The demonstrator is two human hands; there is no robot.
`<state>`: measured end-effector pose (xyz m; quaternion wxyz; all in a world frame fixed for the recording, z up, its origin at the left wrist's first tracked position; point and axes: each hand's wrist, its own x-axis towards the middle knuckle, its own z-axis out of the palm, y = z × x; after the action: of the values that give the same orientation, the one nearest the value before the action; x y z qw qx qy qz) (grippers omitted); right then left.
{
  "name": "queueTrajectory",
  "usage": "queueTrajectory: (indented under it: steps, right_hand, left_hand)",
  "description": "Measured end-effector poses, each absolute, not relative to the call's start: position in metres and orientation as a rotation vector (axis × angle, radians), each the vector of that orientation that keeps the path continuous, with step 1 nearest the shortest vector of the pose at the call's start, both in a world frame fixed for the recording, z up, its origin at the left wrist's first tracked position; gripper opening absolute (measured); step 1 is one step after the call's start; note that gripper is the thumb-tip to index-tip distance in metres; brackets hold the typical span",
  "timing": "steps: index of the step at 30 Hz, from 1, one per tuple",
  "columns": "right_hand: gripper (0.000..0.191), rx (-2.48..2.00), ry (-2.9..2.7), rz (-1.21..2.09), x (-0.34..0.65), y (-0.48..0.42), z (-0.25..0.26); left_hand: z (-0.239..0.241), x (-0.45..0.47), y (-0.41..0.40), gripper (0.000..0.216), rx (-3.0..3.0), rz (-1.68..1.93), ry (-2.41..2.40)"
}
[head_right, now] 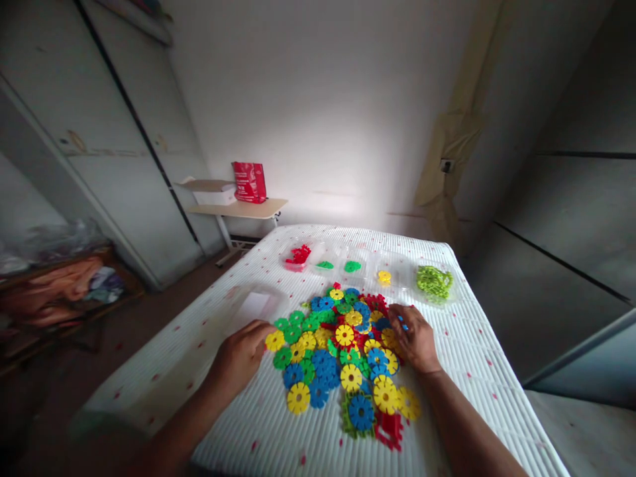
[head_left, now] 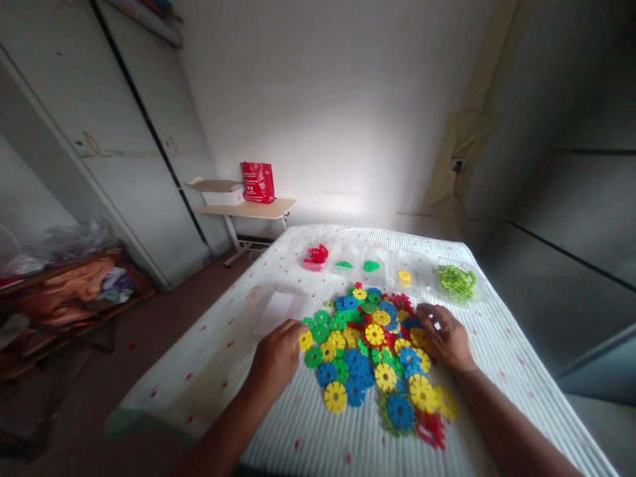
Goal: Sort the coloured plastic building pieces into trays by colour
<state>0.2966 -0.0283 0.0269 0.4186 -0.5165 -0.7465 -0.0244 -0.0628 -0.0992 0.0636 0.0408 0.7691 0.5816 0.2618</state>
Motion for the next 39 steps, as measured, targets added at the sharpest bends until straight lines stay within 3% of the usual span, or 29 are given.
queueTrajectory:
  steps: [6, 12, 16, 22, 25, 32, 39]
  right_hand:
    - [0.035, -1.301, -1.914, -0.04, 0.294, -0.025, 0.021]
    - [0.033, -1.301, -1.934, -0.038, 0.292, -0.029, 0.025]
    - [0.031, -1.294, -1.934, -0.032, 0.29, -0.029, 0.026]
    - [0.033, -1.285, -1.895, -0.119, 0.29, -0.028, 0.024]
    - [0.032, -1.29, -1.896, -0.105, 0.29, -0.027, 0.023]
    - [0.031, -1.27, -1.909, -0.084, 0.291, -0.027, 0.026]
    - [0.032, -1.328, -1.908, -0.064, 0.29, -0.027, 0.023]
  left_hand:
    - [0.057, -0.063, -0.118, 0.038, 2.353, 0.297, 1.896]
    - [0.039, -0.055, -0.118, 0.037, 2.398, 0.095, 2.039]
    - [0.039, -0.058, -0.116, 0.038, 2.377, 0.134, 2.036]
    - [0.055, -0.034, -0.088, 0.027, 2.343, 0.833, 1.528]
    - [0.059, -0.006, -0.061, 0.026, 2.304, 0.996, 1.381]
    - [0.051, 0.038, -0.023, 0.022, 2.427, 0.458, 1.539]
    - [0.047, 0.043, -0.017, 0.02, 2.451, 0.334, 1.604]
